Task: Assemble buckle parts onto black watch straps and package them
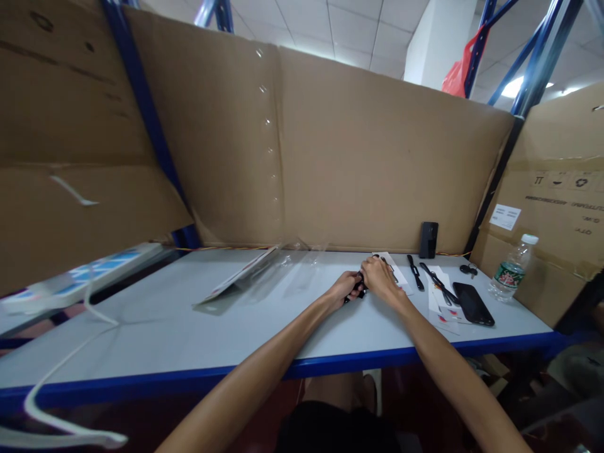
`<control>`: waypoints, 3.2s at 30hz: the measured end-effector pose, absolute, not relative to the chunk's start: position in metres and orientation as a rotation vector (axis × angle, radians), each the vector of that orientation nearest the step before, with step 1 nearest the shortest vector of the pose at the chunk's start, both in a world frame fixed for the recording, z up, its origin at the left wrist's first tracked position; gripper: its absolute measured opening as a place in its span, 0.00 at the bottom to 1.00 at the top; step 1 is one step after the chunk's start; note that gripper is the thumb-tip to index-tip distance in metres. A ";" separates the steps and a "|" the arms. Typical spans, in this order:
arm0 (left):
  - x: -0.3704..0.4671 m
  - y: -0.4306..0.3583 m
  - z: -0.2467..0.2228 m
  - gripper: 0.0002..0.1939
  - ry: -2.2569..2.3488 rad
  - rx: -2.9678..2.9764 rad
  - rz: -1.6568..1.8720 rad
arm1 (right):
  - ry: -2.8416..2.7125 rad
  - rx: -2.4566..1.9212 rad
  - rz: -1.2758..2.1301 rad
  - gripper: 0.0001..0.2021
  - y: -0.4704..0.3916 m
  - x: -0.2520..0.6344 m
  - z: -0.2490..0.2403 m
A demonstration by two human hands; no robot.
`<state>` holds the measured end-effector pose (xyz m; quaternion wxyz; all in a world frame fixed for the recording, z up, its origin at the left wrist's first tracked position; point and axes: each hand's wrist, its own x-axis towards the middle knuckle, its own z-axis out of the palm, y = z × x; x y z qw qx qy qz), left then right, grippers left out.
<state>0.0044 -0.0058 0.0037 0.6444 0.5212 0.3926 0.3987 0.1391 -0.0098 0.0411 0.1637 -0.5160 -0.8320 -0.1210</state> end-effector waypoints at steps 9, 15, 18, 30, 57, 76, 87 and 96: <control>0.001 -0.005 0.004 0.03 0.867 1.270 0.820 | -2.170 -1.479 -0.098 0.09 -0.003 0.139 0.036; 0.002 -0.005 0.005 0.04 0.873 1.232 0.845 | -2.210 -1.418 -0.117 0.09 0.000 0.146 0.039; 0.002 -0.004 0.004 0.05 0.879 1.236 0.836 | -2.227 -1.418 -0.063 0.08 0.004 0.150 0.036; 0.002 -0.004 0.005 0.05 0.855 1.231 0.861 | -2.239 -1.404 -0.084 0.09 -0.001 0.145 0.037; 0.001 -0.004 0.006 0.08 0.855 1.184 0.859 | -1.994 -1.484 0.131 0.04 0.006 0.147 0.035; -0.001 -0.003 0.003 0.08 0.825 1.150 0.889 | -2.097 -1.507 -0.047 0.06 0.007 0.155 0.034; 0.002 0.000 -0.002 0.10 0.859 1.169 0.922 | -2.219 -1.368 -0.075 0.05 -0.002 0.157 0.038; 0.006 -0.006 0.000 0.10 0.902 1.240 0.950 | -2.106 -1.385 0.041 0.05 0.005 0.158 0.036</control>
